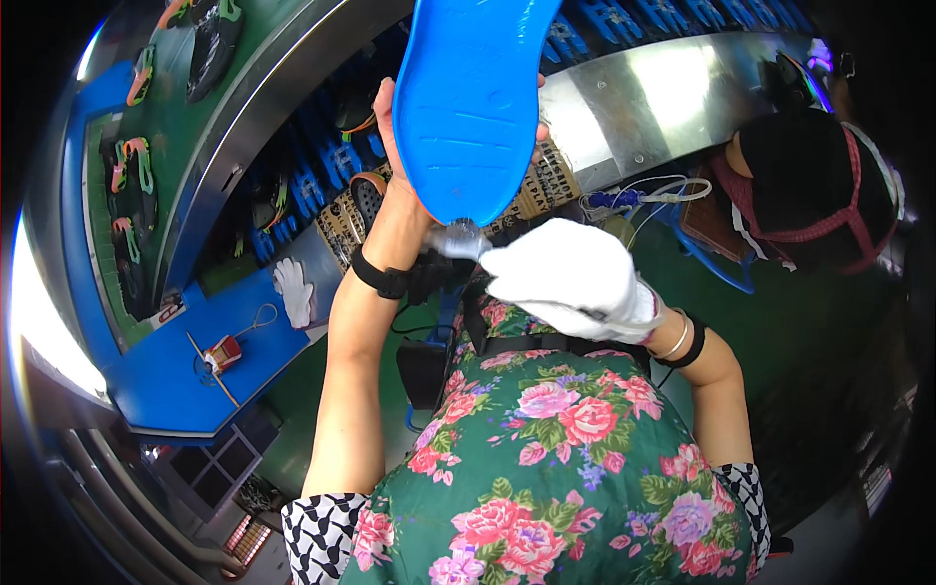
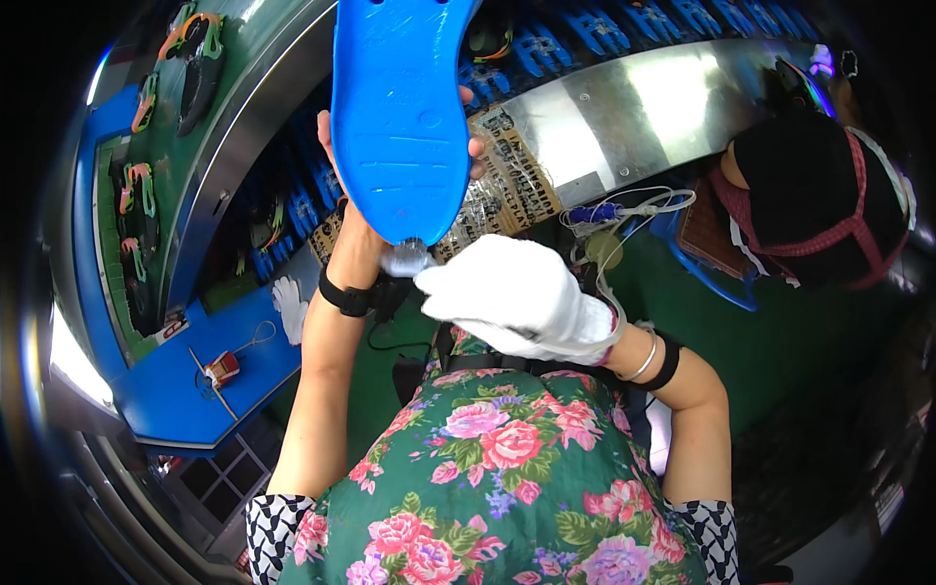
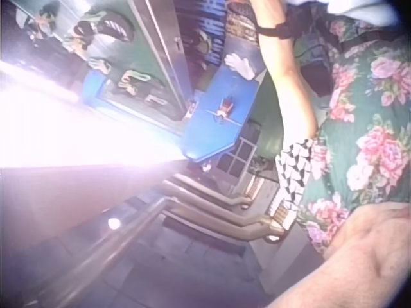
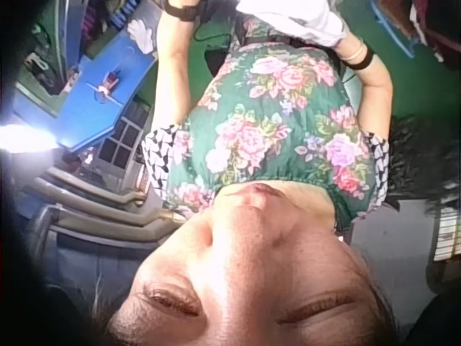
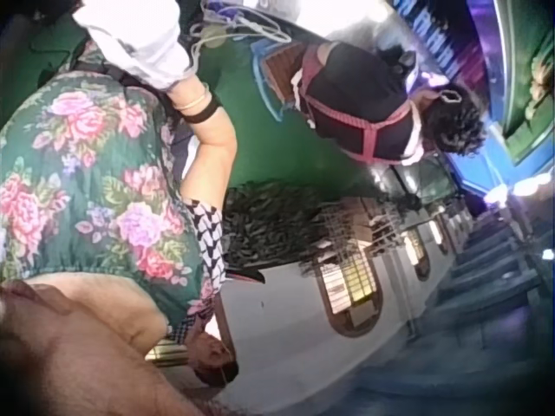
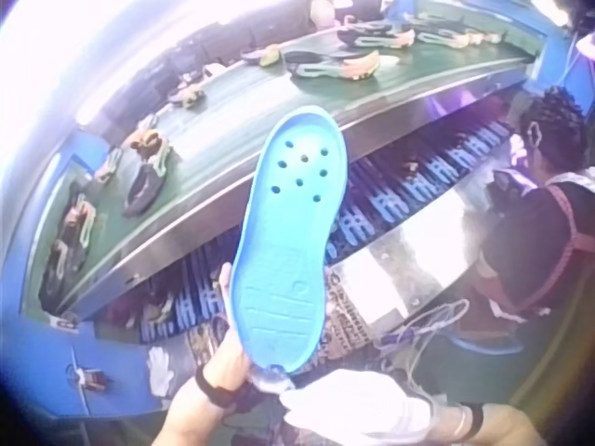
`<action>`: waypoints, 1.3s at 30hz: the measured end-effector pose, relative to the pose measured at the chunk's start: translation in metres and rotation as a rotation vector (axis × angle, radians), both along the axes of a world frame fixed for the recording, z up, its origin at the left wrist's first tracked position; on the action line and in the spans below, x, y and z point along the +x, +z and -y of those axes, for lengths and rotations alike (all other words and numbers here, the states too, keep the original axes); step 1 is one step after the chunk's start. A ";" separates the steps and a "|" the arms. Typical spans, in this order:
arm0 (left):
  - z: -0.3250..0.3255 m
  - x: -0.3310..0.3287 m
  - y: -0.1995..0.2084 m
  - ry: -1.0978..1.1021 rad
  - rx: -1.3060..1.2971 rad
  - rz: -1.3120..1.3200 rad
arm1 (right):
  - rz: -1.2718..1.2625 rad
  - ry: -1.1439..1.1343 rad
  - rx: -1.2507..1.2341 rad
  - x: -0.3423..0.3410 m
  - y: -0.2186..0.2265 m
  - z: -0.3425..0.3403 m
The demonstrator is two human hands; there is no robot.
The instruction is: Applying a liquid substance, likely adhesive or primer, to shoe soles using a brush at a factory conveyor line.
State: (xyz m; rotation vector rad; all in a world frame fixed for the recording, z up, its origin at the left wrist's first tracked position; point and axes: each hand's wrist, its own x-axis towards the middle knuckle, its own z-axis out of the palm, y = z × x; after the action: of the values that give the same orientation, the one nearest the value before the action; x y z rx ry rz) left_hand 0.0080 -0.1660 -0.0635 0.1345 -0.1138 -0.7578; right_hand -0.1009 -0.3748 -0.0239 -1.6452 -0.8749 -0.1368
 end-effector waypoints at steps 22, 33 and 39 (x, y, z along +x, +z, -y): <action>-0.014 0.002 0.004 -0.261 0.151 -0.291 | 0.068 0.118 -0.067 0.001 0.002 0.002; -0.020 -0.002 -0.003 -0.348 0.217 -0.322 | 0.038 0.265 -0.010 0.014 0.007 0.005; -0.018 -0.001 -0.010 -0.181 0.272 -0.185 | -0.348 0.192 0.094 0.006 -0.007 -0.006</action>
State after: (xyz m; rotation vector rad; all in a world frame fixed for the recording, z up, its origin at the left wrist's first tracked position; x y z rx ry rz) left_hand 0.0073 -0.1479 -0.0739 0.3149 0.1556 -0.9606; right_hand -0.0949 -0.3687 -0.0306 -1.4335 -0.7409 0.2328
